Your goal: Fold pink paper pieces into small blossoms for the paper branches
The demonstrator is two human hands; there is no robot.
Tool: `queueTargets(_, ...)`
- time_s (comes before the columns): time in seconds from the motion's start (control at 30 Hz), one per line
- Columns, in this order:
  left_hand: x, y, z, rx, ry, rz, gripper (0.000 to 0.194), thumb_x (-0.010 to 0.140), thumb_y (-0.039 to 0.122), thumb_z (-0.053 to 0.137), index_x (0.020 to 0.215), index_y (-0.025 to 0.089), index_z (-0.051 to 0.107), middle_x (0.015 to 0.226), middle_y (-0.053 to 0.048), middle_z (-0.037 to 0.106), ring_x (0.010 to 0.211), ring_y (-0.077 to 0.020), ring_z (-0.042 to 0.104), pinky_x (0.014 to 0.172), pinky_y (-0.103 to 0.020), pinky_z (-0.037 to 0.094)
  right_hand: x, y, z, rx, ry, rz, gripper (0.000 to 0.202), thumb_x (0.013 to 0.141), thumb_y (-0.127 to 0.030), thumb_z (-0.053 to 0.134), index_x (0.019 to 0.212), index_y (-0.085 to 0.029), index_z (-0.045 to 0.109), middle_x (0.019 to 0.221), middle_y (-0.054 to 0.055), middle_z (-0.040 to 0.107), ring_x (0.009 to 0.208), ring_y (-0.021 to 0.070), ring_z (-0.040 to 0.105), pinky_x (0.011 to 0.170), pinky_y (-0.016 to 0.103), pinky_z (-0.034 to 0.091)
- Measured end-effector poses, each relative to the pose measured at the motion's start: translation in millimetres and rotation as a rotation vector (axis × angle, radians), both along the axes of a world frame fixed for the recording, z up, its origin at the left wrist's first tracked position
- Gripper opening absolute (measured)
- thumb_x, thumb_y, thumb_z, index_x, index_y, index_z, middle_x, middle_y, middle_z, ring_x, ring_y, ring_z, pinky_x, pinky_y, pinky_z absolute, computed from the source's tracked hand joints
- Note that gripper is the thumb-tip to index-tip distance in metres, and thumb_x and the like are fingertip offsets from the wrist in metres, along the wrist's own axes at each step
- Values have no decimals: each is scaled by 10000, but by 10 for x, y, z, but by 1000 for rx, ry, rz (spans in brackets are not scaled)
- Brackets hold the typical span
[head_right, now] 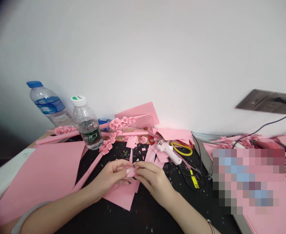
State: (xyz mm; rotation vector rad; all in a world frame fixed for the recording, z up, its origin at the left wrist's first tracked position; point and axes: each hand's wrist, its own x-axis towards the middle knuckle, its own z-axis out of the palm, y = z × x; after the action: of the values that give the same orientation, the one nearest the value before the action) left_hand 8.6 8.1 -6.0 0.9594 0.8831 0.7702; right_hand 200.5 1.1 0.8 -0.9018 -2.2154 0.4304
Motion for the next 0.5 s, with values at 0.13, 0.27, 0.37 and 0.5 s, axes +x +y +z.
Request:
queueTargets(0.13,-6,-7,-1,27,-43,52,266,751,269,603,995,175,555,906,-68,666,821,-192,648,689,-287,527,-47,21,-13,-193,131,-85,318,793,-117,548,1083,-243,577,1112,68,576,939,180,582,766,290,519)
queueTargets(0.27,-11,-10,24,47,-68,83,366,760,252,597,1105,195,486,864,-56,672,836,-193,644,712,-315,529,-100,15,-30,-482,368,-149,418,758,-79,536,1128,-271,505,953,33,542,768,134,564,562,215,493)
queueTargets(0.37,-6,-15,50,47,-73,55,332,752,279,607,1059,176,529,954,-84,665,888,-207,631,745,-326,520,-121,4,-19,-685,439,-115,358,765,-97,525,1088,-250,525,742,-20,503,591,88,501,485,181,429)
queueTargets(0.5,8,-17,67,65,-13,4,304,732,330,625,968,142,590,985,-110,666,889,-217,630,744,-313,509,-136,6,4,-768,474,-103,291,758,-146,551,1042,-206,560,688,-26,489,547,76,460,461,179,386)
